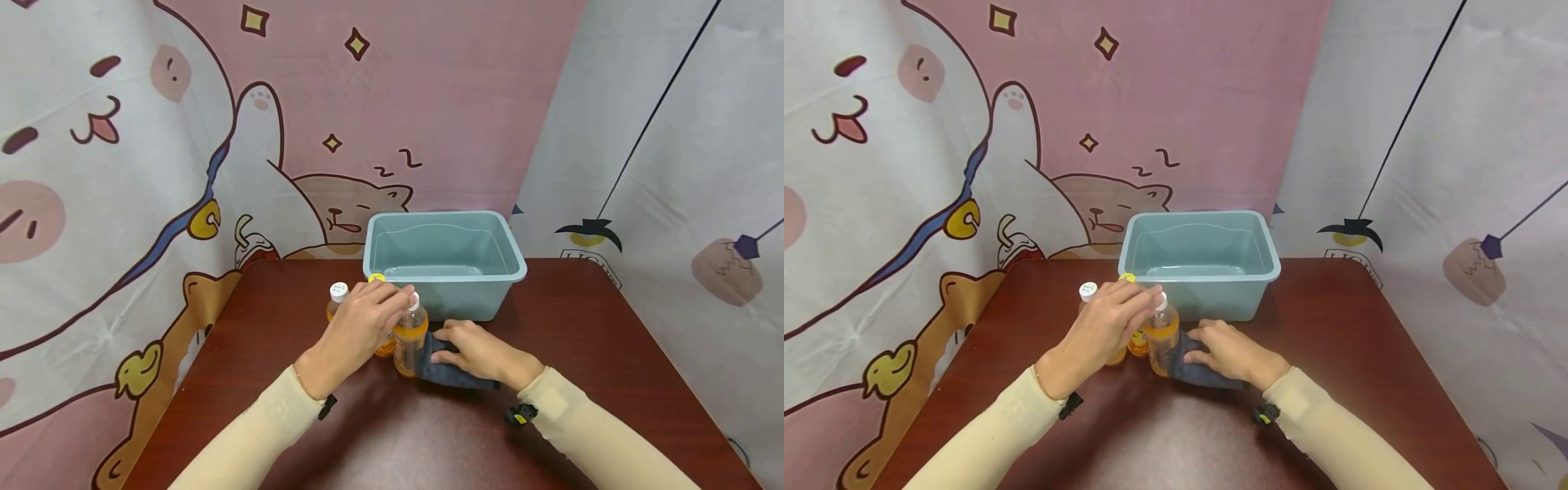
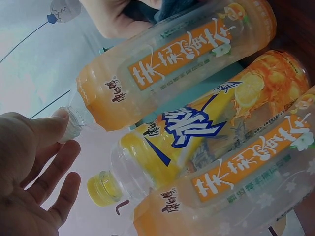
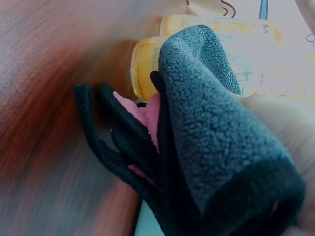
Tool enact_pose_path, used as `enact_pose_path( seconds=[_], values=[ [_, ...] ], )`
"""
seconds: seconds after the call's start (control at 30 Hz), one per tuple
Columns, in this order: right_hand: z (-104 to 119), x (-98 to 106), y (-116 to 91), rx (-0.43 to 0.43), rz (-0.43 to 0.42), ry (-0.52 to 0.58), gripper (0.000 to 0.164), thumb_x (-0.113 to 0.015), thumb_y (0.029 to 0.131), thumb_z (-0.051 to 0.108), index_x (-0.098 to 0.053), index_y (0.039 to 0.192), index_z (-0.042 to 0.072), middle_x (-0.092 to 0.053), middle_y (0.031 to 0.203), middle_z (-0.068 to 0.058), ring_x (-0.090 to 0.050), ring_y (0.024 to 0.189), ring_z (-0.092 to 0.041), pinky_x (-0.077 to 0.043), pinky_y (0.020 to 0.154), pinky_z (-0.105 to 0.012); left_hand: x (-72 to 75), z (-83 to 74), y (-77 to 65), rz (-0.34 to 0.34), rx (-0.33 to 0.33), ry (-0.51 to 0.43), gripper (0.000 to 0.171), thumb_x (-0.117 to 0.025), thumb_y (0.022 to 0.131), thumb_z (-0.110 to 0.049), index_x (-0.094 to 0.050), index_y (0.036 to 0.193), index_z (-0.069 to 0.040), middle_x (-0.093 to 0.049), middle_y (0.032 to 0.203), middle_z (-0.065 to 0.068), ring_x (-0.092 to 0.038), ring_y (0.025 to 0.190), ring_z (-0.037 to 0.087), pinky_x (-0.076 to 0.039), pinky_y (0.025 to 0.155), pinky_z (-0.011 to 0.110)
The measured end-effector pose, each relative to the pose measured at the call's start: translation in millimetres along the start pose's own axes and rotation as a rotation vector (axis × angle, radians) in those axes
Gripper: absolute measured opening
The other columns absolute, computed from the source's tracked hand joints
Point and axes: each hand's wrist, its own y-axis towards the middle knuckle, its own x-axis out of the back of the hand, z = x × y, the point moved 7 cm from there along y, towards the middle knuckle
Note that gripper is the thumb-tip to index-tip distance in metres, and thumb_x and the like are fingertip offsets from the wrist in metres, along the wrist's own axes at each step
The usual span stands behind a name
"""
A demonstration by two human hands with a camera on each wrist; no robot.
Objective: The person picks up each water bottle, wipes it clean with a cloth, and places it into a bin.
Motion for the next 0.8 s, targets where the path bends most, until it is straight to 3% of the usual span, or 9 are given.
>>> enact_pose_path(
  seconds=[0.8],
  values=[
    [-1.4,-10.5,-0.3,-0.002,0.007,-0.092,0.036,-0.087,0.108,0.029,-0.085,0.134,0.005,-0.079,0.109,-0.005,-0.078,0.096,-0.018,-0.066,0.080,-0.028,0.9,0.0,0.2,0.002,0.004,-0.003,0.030,-0.081,0.112,-0.020,-0.079,0.142,-0.015,-0.083,0.121,-0.001,-0.076,0.111,0.021,-0.065,0.096,0.042]
  ],
)
